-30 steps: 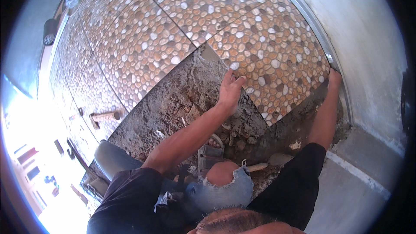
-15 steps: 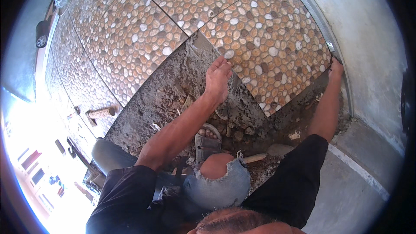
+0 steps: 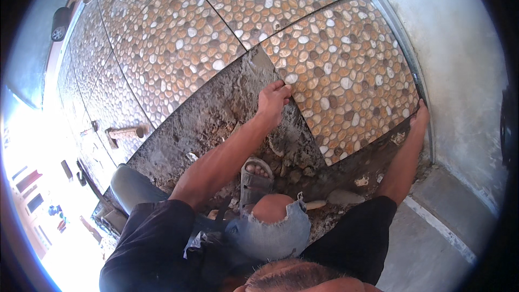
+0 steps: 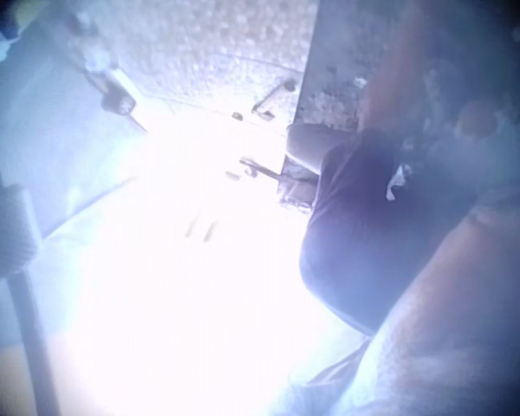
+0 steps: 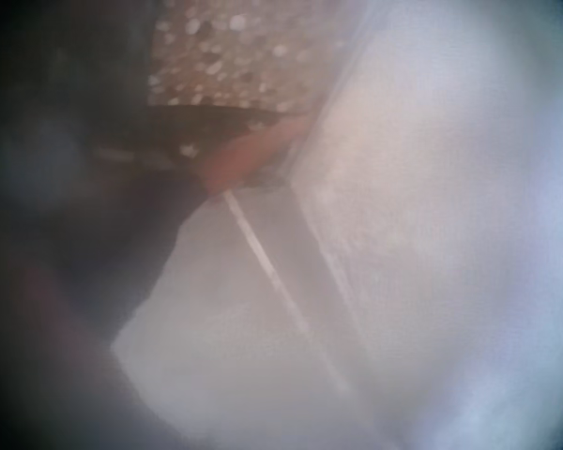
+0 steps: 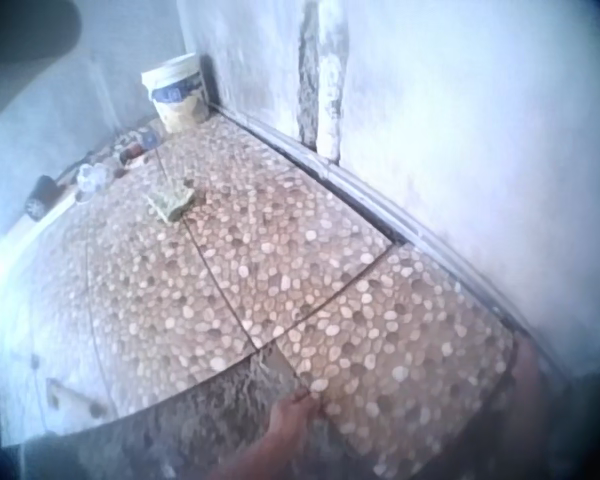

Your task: The person applies mortar to the floor using a trowel and places a tile onto the prepared surface.

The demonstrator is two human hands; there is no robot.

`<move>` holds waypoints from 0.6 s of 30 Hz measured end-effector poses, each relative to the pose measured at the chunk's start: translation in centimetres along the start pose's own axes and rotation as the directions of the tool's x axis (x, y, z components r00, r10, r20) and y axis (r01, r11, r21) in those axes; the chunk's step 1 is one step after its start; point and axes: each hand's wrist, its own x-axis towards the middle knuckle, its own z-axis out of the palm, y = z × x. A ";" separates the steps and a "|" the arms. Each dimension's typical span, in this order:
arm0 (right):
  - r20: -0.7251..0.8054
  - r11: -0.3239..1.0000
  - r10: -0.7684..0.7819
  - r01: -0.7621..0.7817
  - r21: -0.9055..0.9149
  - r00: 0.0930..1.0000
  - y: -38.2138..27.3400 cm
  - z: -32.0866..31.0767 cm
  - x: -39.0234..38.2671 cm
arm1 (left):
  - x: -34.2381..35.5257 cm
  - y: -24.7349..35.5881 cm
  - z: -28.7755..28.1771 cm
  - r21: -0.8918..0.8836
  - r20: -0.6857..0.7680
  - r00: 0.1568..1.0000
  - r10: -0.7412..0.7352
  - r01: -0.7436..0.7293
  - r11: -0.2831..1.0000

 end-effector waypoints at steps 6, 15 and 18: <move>0.230 0.997 -0.054 0.064 -0.035 0.972 0.6 -0.8 -1.5 | 1.6 0.3 -0.7 0.177 0.054 0.998 -0.040 0.030 0.984; 0.249 0.991 -0.137 0.132 0.037 0.959 -5.5 -3.7 -10.0 | -5.9 1.4 -3.5 0.151 0.185 0.982 -0.022 -0.006 0.989; 0.180 0.951 -0.274 0.294 -0.096 0.945 -9.6 -2.5 -15.3 | -8.8 0.3 -6.2 0.091 0.293 0.949 -0.119 0.096 0.991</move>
